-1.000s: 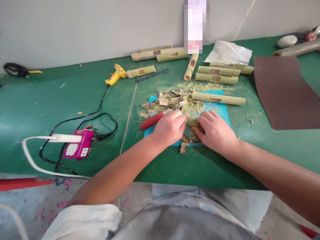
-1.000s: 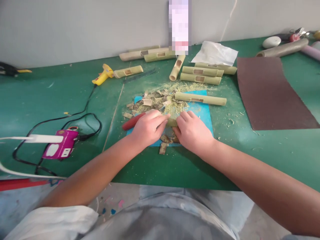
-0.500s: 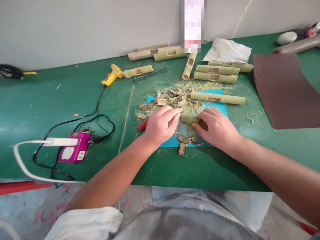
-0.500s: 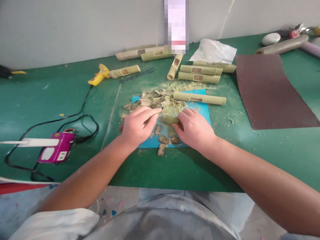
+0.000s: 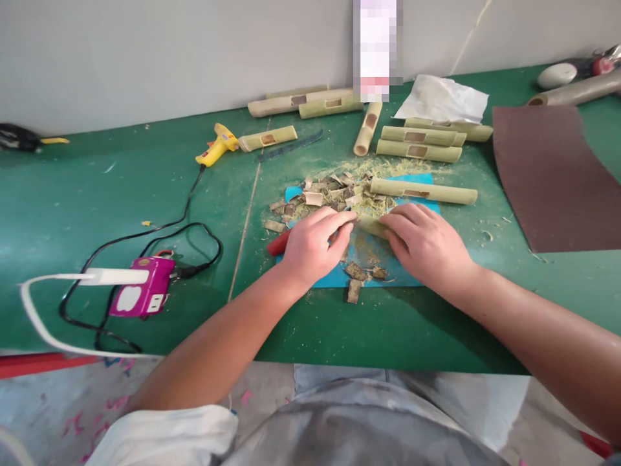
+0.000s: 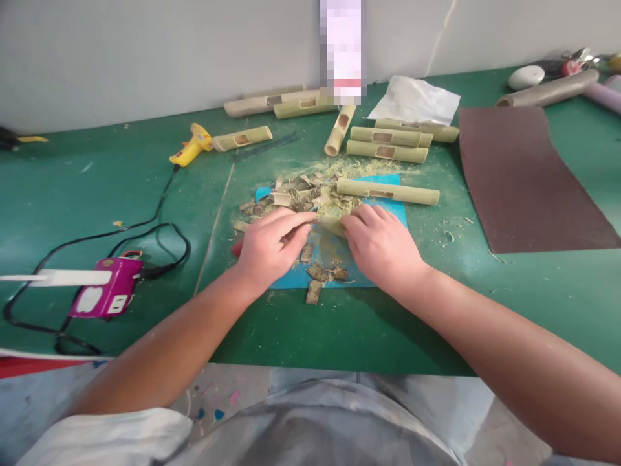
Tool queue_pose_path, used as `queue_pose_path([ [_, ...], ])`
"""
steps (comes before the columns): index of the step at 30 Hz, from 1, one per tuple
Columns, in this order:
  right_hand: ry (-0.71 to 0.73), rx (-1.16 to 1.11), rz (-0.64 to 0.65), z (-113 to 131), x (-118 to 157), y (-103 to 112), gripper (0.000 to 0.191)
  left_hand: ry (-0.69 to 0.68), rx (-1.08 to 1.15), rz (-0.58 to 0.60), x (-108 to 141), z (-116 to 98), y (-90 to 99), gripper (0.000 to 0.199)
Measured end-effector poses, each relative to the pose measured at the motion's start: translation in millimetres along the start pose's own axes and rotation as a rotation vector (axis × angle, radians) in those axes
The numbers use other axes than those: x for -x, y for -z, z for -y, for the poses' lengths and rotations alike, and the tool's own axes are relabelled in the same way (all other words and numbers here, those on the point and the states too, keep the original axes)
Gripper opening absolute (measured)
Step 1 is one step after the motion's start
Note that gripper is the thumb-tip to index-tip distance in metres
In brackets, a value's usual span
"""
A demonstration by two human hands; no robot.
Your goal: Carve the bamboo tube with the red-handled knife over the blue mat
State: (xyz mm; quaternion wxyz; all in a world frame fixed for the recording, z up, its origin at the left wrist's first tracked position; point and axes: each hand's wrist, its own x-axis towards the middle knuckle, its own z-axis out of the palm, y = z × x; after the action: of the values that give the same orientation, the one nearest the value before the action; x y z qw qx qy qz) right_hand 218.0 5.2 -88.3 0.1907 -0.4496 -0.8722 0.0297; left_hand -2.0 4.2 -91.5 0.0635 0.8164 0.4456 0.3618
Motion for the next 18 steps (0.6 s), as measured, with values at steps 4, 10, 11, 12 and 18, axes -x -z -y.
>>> queue_pose_path([
  [4, -0.002, -0.03, -0.014, -4, 1, -2, 0.021, 0.034, 0.015, -0.022, -1, 0, -0.3, 0.019],
  [10, -0.018, -0.037, -0.006, -6, 1, -4, 0.022, 0.058, 0.034, -0.058, -2, 0, 0.7, 0.018],
  [11, -0.011, -0.031, -0.002, -5, 1, -4, 0.021, 0.052, 0.036, -0.062, -2, 0, 0.6, 0.019],
  [12, -0.002, -0.023, 0.002, -2, 2, -3, 0.02, 0.043, 0.037, -0.064, -2, 0, 0.4, 0.019],
  [18, -0.021, 0.011, 0.032, 10, 8, -2, 0.016, -0.037, -0.019, -0.021, 0, -2, -3.3, 0.016],
])
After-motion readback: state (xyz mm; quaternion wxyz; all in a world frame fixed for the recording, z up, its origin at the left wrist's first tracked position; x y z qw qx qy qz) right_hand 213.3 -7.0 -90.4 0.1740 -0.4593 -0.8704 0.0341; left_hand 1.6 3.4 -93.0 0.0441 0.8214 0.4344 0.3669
